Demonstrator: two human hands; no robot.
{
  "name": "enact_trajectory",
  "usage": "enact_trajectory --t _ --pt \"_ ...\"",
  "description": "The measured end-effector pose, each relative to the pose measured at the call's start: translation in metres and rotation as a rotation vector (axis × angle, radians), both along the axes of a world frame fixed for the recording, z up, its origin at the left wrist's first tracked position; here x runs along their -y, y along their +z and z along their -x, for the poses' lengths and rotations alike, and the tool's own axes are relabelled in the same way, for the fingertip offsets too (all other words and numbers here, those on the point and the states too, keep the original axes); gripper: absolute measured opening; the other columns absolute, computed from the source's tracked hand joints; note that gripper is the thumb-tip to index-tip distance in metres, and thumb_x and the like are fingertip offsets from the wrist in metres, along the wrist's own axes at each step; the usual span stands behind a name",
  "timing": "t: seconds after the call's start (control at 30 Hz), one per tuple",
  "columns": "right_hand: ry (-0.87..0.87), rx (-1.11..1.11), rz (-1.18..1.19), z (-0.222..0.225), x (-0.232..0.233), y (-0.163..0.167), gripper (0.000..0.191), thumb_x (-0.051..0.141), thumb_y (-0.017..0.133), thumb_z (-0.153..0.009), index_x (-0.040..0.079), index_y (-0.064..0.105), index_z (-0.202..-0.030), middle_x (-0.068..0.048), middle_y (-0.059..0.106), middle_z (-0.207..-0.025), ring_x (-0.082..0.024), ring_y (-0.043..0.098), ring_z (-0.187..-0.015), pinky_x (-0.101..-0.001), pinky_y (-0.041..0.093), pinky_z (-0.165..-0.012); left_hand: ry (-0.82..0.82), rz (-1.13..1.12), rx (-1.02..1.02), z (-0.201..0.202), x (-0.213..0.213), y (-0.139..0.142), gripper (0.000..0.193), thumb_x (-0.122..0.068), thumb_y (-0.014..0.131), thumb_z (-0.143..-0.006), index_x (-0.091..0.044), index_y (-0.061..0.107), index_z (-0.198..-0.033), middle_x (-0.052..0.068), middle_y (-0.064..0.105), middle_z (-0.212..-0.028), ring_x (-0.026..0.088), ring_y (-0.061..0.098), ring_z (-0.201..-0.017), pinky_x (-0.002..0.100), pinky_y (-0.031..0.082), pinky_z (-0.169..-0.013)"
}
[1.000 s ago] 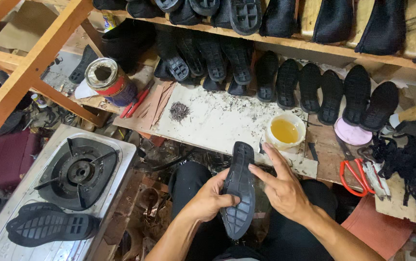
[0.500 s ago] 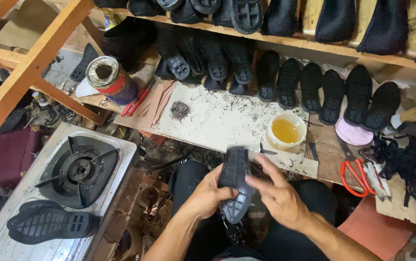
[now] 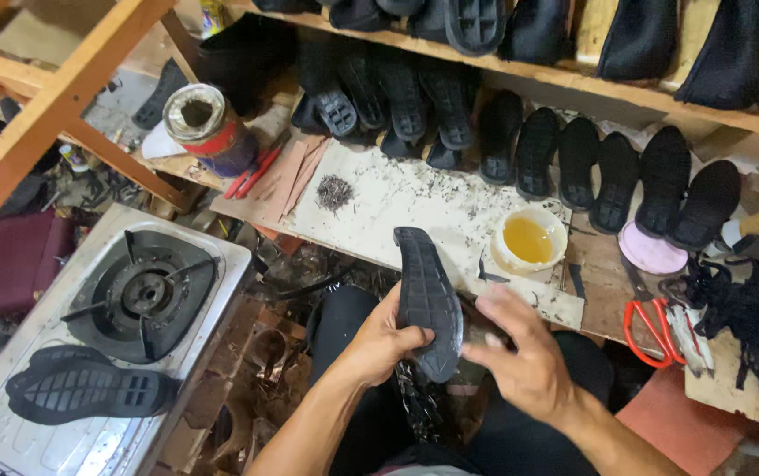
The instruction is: The person holds a black rubber shoe sole in one hand and spreads a yellow adhesive over its surface with their fingers, dipping into a small bowl of glue. They rub the adhesive across the sole, then place the finished sole on the upper shelf and pick up the next sole to repeat the process.
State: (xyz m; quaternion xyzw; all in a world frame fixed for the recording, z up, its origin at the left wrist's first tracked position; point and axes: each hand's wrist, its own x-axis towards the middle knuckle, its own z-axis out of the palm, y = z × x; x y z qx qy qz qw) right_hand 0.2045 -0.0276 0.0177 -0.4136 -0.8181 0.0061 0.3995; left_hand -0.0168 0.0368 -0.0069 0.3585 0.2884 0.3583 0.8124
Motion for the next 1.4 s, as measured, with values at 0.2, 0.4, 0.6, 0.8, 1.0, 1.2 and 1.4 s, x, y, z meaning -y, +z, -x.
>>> enact_trajectory --t 0.2,0.4,0.6,0.8,1.0,1.2,1.4 --pt "-0.089 0.046 0.05 0.003 -0.007 0.0 0.046 -0.006 0.072 -0.072 0.016 0.077 -0.112 -0.022 0.051 -0.142 -0.045 0.047 -0.136 -0.0517 0.043 -0.112 0.098 -0.016 -0.066 -0.014 0.0 0.004 0.072 0.013 0.059 -0.082 -0.01 0.045 -0.148 0.005 0.069 -0.111 0.014 0.067 -0.088 0.029 0.054 -0.065" --pt "-0.152 0.181 -0.163 0.015 0.015 -0.001 0.039 -0.004 0.072 -0.081 0.017 0.076 -0.113 -0.012 0.053 -0.138 -0.04 0.05 -0.133 -0.0501 0.046 -0.109 0.281 0.046 0.067 -0.021 -0.002 0.003 0.062 0.014 0.057 -0.084 -0.006 0.046 -0.142 0.007 0.068 -0.109 0.016 0.068 -0.09 0.031 0.059 -0.068" --pt "-0.097 0.082 -0.069 0.024 0.011 0.004 0.035 -0.003 0.067 -0.084 0.019 0.077 -0.11 -0.011 0.053 -0.139 -0.037 0.052 -0.134 -0.0475 0.046 -0.112 0.409 -0.163 0.01 -0.036 0.006 0.007 0.061 0.012 0.059 -0.085 -0.003 0.045 -0.143 0.007 0.066 -0.116 0.017 0.065 -0.104 0.033 0.055 -0.091" --pt "0.001 -0.968 0.964 0.018 -0.012 0.009 0.077 -0.009 0.06 -0.08 0.0 0.035 -0.152 -0.013 0.047 -0.151 -0.025 0.059 -0.115 -0.0348 0.053 -0.095 0.126 -0.361 0.087 -0.012 0.037 0.003 0.08 0.004 0.063 -0.089 -0.011 0.026 -0.157 0.009 0.051 -0.143 0.02 0.05 -0.132 0.035 0.043 -0.111" --pt "0.14 -0.932 0.975 -0.013 -0.02 0.025 0.093 -0.014 0.06 -0.077 0.006 0.03 -0.163 -0.018 0.054 -0.133 -0.018 0.06 -0.099 -0.0276 0.056 -0.082 -0.2 0.297 0.92 0.022 0.035 -0.044 0.056 -0.021 0.065 -0.106 -0.003 0.044 -0.155 0.036 0.042 -0.155 0.047 0.049 -0.138 0.057 0.044 -0.113" --pt "-0.091 -0.22 0.858 -0.011 -0.042 0.023 0.068 0.011 0.072 -0.082 0.012 0.05 -0.147 -0.012 0.052 -0.137 -0.022 0.067 -0.109 -0.0323 0.059 -0.09 -0.137 0.405 0.78 0.005 0.046 -0.047 0.088 -0.068 0.045 -0.096 -0.008 0.033 -0.159 0.016 0.039 -0.161 0.03 0.041 -0.148 0.06 0.032 -0.123" --pt "-0.5 0.471 0.304 -0.059 -0.096 0.024 0.059 0.048 0.084 -0.067 0.007 0.078 -0.11 -0.021 0.036 -0.156 -0.047 0.032 -0.143 -0.0611 0.033 -0.106 -0.076 0.234 0.73 0.002 0.047 -0.043 0.1 -0.077 0.037 -0.094 -0.009 0.021 -0.165 0.013 0.033 -0.167 0.026 0.035 -0.152 0.051 0.025 -0.127"
